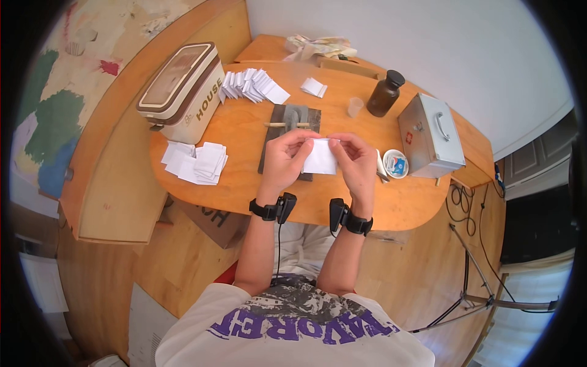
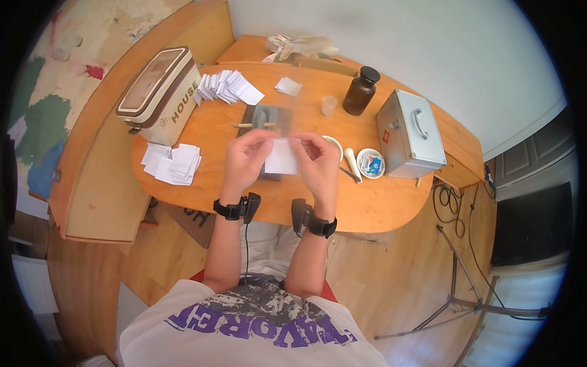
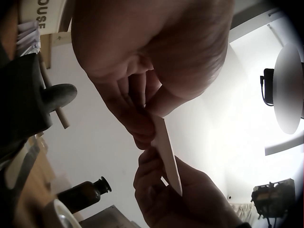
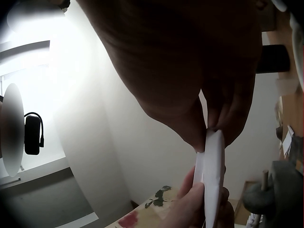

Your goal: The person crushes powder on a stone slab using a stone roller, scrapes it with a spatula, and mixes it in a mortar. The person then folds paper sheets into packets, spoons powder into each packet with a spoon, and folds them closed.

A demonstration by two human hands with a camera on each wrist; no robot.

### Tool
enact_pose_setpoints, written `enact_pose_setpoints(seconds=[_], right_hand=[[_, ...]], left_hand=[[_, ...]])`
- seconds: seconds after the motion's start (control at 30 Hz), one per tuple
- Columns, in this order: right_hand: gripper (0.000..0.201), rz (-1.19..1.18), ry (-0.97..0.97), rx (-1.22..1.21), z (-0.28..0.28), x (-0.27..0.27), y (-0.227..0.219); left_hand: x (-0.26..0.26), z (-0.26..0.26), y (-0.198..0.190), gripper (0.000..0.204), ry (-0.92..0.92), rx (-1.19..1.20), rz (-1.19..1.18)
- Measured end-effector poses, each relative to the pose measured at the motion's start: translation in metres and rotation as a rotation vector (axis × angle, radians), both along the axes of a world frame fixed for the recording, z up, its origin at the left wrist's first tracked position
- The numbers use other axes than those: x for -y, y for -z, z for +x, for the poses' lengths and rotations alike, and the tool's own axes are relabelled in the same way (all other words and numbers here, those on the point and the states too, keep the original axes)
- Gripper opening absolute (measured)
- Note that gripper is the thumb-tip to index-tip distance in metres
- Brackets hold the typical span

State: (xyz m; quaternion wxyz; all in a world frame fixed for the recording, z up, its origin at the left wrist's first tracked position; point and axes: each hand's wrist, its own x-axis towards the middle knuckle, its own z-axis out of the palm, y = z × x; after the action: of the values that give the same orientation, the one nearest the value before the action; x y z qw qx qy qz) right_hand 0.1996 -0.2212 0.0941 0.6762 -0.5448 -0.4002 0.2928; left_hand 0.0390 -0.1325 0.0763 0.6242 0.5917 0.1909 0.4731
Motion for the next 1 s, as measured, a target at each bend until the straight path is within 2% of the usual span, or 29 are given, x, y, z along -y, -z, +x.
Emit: enact_pose_setpoints(seconds=[0.13,0.2,0.3,0.33,0.43,0.47,0.53,0.7,0.77,0.87,1.0], right_hand=[[0.012,-0.069,0.005,-0.054,0.000,-0.003,-0.003],[0.013,-0.142,-0.034,0.028,0.005,-0.005,0.007],[0.013,-0.201,-0.031,0.128,0.002,-0.005,-0.001],[0.013,-0.204,-0.035,0.128,0.001,-0.006,-0.003],[0.012,-0.142,-0.022,0.204,-0.003,-0.009,-0.004],[0.012,-0.091,-0.014,0.278,-0.003,-0.011,-0.002],[0.011,-0.042,-0.006,0.351,-0.004,-0.011,-0.002],[0.010,-0.111,0.099,0.179,-0.003,-0.010,-0.007],[0.010,-0.098,0.088,0.211,0.000,-0.011,-0.006],[0.009,-0.083,0.059,0.281,-0.003,-0.011,-0.017],[0.007,-0.056,-0.022,0.298,0.002,-0.007,-0.019]], left_hand=[[-0.003,0.000,0.000,0.016,-0.061,-0.072,0.077],[-0.006,-0.001,-0.002,0.015,-0.079,-0.105,0.121],[-0.011,-0.005,0.002,0.014,-0.106,-0.133,0.238],[-0.012,-0.006,0.000,0.014,-0.115,-0.127,0.315],[-0.008,-0.003,-0.008,0.013,-0.167,-0.075,0.313],[-0.010,-0.006,-0.006,0.013,-0.167,-0.076,0.310],[-0.016,-0.013,-0.005,0.016,-0.151,-0.300,0.376],[-0.012,-0.018,-0.013,0.019,-0.094,-0.340,0.297],[-0.011,-0.017,-0.016,0.019,-0.060,-0.386,0.290],[-0.011,-0.014,-0.018,0.018,-0.097,-0.314,0.402],[-0.012,-0.023,-0.021,0.019,-0.025,-0.425,0.393]])
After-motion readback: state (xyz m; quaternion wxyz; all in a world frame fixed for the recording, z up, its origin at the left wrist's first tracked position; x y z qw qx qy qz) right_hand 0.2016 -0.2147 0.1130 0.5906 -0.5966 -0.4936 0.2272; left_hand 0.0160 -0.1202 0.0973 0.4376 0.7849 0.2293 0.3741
